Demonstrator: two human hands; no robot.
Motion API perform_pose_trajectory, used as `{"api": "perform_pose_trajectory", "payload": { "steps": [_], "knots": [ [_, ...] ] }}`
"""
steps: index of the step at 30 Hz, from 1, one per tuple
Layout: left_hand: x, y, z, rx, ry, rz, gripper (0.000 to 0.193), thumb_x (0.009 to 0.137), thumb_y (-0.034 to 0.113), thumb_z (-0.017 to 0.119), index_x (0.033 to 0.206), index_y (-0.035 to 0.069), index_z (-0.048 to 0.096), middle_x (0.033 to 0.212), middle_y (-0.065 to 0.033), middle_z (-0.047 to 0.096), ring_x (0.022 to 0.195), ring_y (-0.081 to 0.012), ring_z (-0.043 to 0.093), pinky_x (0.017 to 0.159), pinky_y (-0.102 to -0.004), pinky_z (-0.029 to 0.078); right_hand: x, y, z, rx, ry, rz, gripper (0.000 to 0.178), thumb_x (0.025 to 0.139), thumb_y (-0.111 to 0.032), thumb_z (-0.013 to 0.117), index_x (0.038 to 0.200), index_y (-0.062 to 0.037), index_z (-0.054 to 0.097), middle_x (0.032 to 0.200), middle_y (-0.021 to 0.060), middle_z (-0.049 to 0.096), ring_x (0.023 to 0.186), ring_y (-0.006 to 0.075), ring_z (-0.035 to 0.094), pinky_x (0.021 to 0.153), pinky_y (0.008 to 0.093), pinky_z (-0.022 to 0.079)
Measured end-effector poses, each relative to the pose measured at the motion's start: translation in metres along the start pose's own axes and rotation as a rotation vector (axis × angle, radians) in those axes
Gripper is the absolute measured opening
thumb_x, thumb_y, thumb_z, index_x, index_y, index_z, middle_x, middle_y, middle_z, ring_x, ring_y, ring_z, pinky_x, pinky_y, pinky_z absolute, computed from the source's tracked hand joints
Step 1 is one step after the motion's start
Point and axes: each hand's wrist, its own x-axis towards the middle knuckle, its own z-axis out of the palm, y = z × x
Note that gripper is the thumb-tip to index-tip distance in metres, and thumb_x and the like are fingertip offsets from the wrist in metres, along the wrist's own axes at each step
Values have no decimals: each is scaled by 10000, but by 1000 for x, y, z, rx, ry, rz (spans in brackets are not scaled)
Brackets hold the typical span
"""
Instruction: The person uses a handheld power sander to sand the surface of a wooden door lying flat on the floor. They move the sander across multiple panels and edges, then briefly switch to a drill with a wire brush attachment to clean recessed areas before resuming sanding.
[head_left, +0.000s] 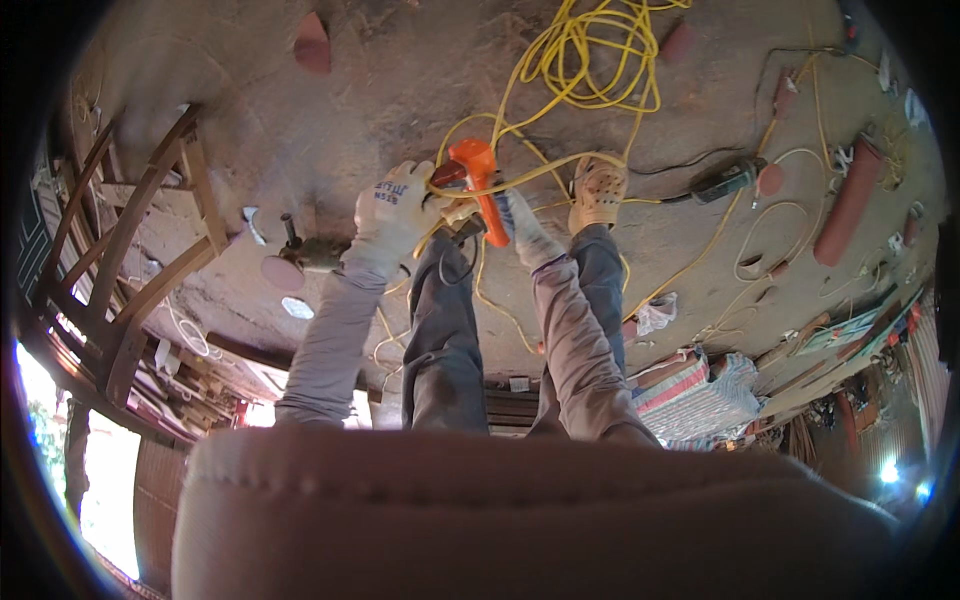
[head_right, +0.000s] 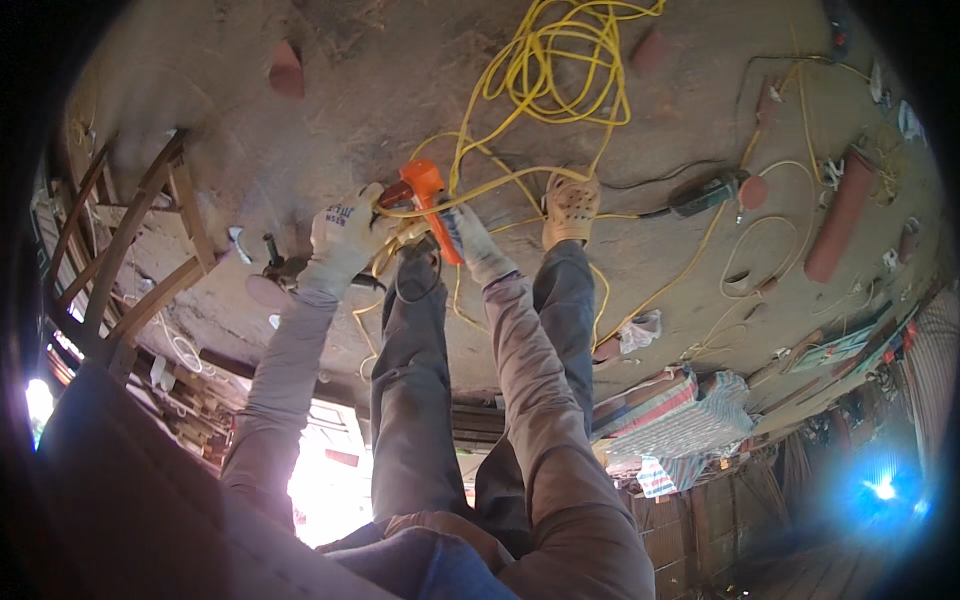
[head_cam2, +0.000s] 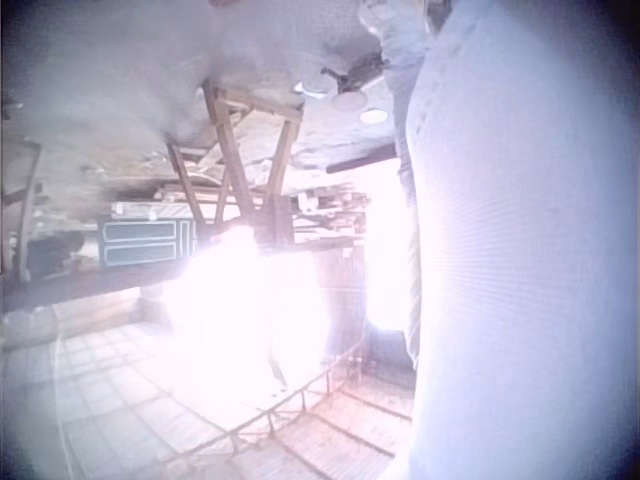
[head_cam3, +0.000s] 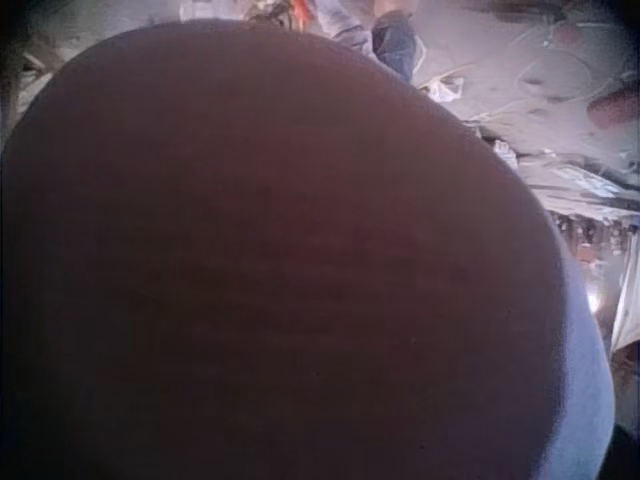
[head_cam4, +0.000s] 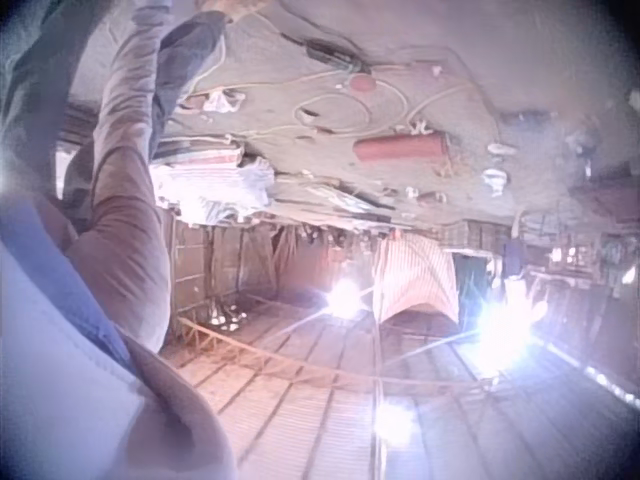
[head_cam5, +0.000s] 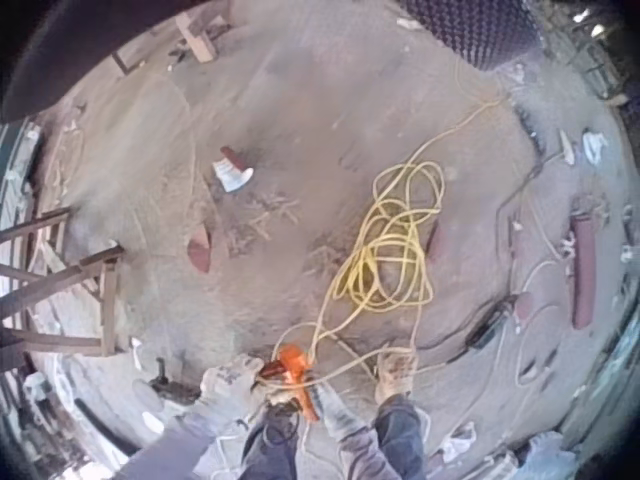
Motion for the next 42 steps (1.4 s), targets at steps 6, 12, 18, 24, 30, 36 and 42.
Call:
{"api": "perform_pose_trajectory", "payload": {
  "steps": [6,12,18,24,30,36,42],
  "knots": [
    [13,6,3,-205,8,-171,333,881,379,577,981,66,634,837,-144,662,806,-322,646,645,-402,504,-11,-24,22,-32,152,73,485,930,-440,555,1182,-28,596,1074,35,642,886,72,588,787,243,469],
    [21,10,33,-523,133,-434,337,905,340,570,1003,32,662,819,-173,663,774,-328,643,668,-397,486,-32,-29,19,57,104,34,477,885,-474,608,1110,-54,627,871,-19,610,755,57,563,697,227,446],
    [24,27,17,-446,183,-351,315,907,306,589,1003,17,668,788,-164,668,749,-228,659,666,-339,486,-47,-51,28,59,174,-97,376,864,-407,662,914,-35,640,732,-49,548,596,34,460,533,215,355],
    [29,37,3,-411,101,-288,328,899,309,596,985,1,666,737,-163,654,689,-218,651,610,-349,479,-59,-74,22,87,170,-53,362,857,-348,682,889,11,646,715,-22,568,617,47,490,541,219,376],
    [23,44,21,-503,284,-240,340,908,316,612,934,-20,662,660,-74,609,606,-127,554,541,-308,435,-67,-79,16,-190,265,-153,334,847,-318,696,943,-4,635,776,-41,568,637,30,474,574,198,358],
    [24,42,27,-737,133,-530,363,912,309,610,920,-52,648,646,-33,580,612,-118,525,532,-308,415,-85,-75,28,-112,155,-42,341,831,-300,711,964,-5,604,752,-27,564,621,26,484,541,203,378],
    [26,29,13,-904,335,-552,409,968,391,450,1047,51,664,729,-8,570,657,-98,502,571,-253,404,-92,-47,14,346,231,-103,428,860,-363,663,1108,-21,591,867,23,591,625,74,531,575,215,466]
  ]
}}
